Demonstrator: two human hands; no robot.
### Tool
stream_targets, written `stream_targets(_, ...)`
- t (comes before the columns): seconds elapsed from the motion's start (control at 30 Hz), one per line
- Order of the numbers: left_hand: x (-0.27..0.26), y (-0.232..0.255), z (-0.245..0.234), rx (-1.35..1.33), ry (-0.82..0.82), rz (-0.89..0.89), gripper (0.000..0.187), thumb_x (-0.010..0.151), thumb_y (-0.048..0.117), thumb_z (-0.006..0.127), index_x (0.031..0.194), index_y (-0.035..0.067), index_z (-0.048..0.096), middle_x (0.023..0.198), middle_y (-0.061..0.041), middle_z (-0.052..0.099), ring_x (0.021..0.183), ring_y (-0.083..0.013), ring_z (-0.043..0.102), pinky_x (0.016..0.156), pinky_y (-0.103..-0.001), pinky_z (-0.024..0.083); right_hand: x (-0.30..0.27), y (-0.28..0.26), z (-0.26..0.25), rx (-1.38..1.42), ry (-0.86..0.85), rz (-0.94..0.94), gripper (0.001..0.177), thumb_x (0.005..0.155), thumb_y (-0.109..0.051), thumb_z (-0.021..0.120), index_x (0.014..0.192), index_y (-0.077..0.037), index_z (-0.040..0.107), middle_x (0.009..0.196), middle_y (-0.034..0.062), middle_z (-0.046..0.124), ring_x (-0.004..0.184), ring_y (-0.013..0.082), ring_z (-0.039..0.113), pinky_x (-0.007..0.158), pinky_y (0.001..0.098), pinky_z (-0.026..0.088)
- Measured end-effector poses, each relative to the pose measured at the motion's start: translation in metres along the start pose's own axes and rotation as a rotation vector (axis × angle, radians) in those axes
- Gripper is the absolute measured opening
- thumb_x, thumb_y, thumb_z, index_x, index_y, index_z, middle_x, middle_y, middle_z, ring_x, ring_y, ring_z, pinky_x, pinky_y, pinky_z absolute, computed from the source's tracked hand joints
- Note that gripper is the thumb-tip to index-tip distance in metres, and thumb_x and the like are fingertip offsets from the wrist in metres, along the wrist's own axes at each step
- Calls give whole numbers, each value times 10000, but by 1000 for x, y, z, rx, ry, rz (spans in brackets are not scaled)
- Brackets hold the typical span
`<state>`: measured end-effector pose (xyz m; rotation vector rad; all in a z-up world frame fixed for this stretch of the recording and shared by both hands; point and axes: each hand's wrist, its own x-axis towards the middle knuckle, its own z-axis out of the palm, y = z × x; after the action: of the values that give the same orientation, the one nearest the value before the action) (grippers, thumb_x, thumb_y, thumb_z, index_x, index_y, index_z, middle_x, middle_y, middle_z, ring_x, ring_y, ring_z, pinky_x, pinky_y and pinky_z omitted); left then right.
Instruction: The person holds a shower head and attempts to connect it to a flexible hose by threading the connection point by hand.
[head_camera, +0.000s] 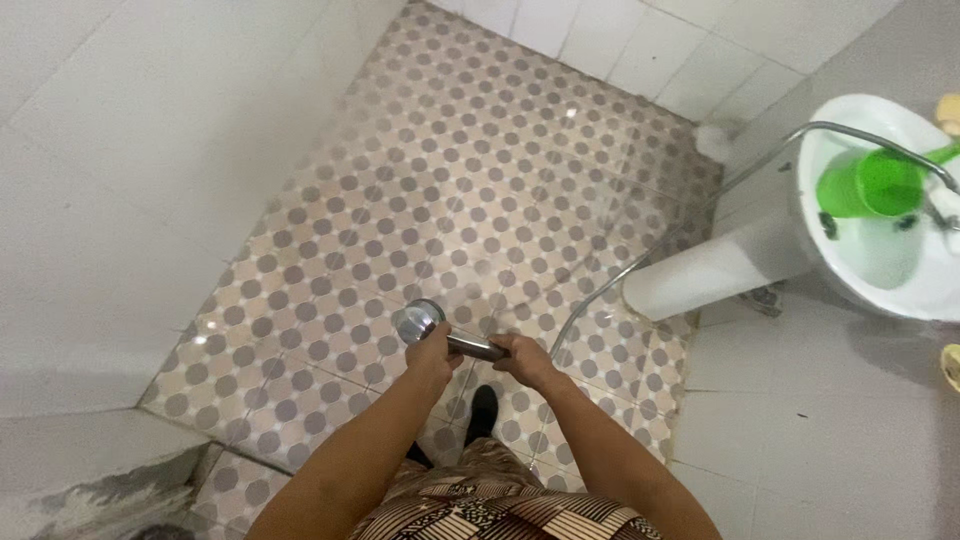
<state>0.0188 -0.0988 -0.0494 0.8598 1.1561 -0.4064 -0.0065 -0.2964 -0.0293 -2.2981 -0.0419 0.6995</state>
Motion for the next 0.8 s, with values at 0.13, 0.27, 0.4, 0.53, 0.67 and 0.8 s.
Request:
stream_targets(0.13, 5, -11, 18, 72, -81, 17, 381, 891, 163, 725, 1179, -52, 597, 1008, -168, 676, 856, -303, 714, 779, -450, 625, -13, 13, -11, 12, 84, -3, 586, 764, -62, 839, 1321, -123, 669, 1140, 91, 722, 1045, 253, 696, 938, 363, 524)
stream_targets(0.27, 2, -15, 30, 73, -110, 0, 395, 893, 122, 738, 1182, -88, 570, 1028, -182, 660, 854, -304, 722, 772, -454, 655, -25, 19, -17, 1, 143, -1, 610, 759, -74, 854, 1332, -131, 655, 1140, 98, 710, 1048, 267, 691, 938, 371, 520)
stream_targets(0.4, 1, -20, 39, 74, -162, 13, 384, 888, 120, 732, 1179, -73, 572, 1026, -177, 663, 854, -290, 729, 756, -419, 660, -29, 15, -19, -110, 139, 163, 583, 806, -148, 837, 1354, -201, 646, 1148, 80, 698, 1051, 249, 690, 937, 379, 517)
stream_targets(0.53, 2, -20, 47, 84, -162, 14, 393, 870, 121, 763, 1169, -51, 574, 1039, -153, 645, 852, -267, 687, 720, -399, 625, -38, 12, -23, -13, 223, 77, 595, 805, -119, 818, 1366, -184, 633, 1141, 89, 701, 1024, 269, 697, 907, 403, 532)
stream_targets(0.67, -7, -15, 49, 83, -213, 48, 375, 847, 114, 787, 1120, -79, 616, 1013, -164, 668, 813, -245, 690, 643, -363, 587, -42, 3, -22, -30, 269, 44, 569, 801, -132, 816, 1338, -163, 629, 1116, 89, 695, 1005, 267, 694, 888, 407, 539)
stream_targets(0.8, -22, -2, 46, 175, -159, 128, 369, 826, 142, 790, 1076, -69, 620, 989, -159, 678, 785, -230, 698, 611, -352, 598, -42, -13, -17, -6, 235, 41, 499, 810, -132, 801, 1283, -151, 644, 1076, 96, 698, 971, 266, 704, 864, 412, 545)
